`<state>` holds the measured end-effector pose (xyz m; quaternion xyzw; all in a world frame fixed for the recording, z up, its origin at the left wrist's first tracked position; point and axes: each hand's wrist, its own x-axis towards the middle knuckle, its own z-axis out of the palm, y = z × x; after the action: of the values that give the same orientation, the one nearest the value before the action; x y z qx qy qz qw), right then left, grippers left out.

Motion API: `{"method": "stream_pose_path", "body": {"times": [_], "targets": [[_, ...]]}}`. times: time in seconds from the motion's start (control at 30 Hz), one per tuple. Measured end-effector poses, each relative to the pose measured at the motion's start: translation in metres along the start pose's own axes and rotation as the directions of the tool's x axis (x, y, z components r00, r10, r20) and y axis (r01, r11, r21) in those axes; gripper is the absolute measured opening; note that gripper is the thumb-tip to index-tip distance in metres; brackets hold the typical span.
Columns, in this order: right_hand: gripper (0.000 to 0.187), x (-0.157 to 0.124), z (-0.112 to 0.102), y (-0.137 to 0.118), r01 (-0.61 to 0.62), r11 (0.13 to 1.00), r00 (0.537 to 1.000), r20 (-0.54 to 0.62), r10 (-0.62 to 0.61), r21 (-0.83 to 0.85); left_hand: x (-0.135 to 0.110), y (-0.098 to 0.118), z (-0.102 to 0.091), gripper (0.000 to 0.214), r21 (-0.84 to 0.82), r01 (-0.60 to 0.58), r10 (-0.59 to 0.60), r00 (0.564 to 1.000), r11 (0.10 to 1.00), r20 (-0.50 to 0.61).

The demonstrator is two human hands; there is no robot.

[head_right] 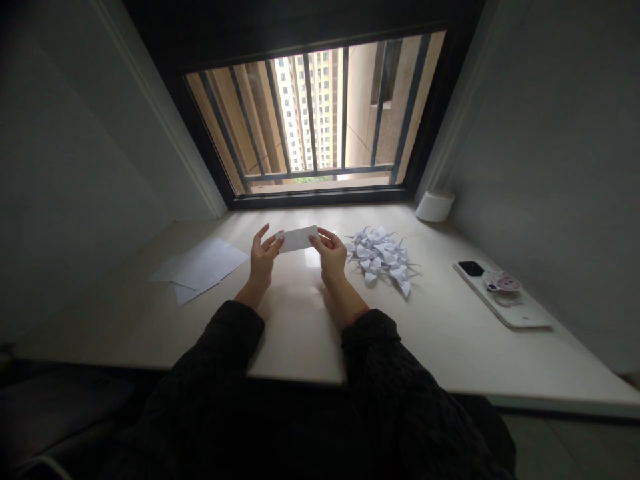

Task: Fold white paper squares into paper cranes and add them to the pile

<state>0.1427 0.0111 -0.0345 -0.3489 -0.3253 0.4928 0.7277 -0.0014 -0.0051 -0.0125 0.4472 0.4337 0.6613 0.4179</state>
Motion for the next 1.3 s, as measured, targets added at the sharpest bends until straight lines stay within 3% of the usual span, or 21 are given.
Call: {"method": "stream_pose_path", "body": {"times": [0.1,0.2,0.3,0.43,0.67,1.03,1.3], "targets": [[0.037,-0.001,0.001,-0.009,0.027,0.998,0.996,0.083,-0.023,-0.05,-0.004,0.011,-0.003,0.05,0.307,-0.27,0.279,0.96,0.912,0.018],[0.035,-0.003,0.002,-0.017,0.041,0.99,0.982,0.187,-0.015,-0.133,-0.006,0.017,-0.005,0.036,0.448,-0.395,0.366,0.918,0.802,0.154],[0.036,-0.004,0.002,-0.02,0.046,0.989,0.97,0.243,-0.01,-0.143,-0.007,0.012,-0.003,0.028,0.457,-0.368,0.303,0.929,0.81,0.212],[0.037,-0.004,0.001,-0.02,0.072,0.99,0.963,0.266,-0.038,-0.123,-0.007,0.002,0.0,0.023,0.344,-0.294,0.252,0.954,0.892,0.163],[0.042,-0.002,0.0,-0.012,0.101,0.983,0.98,0.187,-0.071,-0.156,-0.008,-0.005,0.006,0.027,0.188,-0.215,0.203,0.976,0.958,0.077],[0.042,0.0,-0.001,-0.004,0.078,0.984,0.991,0.121,-0.058,-0.163,-0.009,-0.014,0.005,0.029,0.233,-0.193,0.193,0.981,0.953,0.023],[0.043,0.003,-0.003,-0.006,0.082,0.976,0.991,0.118,-0.059,-0.2,-0.009,-0.011,0.001,0.024,0.398,-0.23,0.227,0.972,0.888,0.055]]}}
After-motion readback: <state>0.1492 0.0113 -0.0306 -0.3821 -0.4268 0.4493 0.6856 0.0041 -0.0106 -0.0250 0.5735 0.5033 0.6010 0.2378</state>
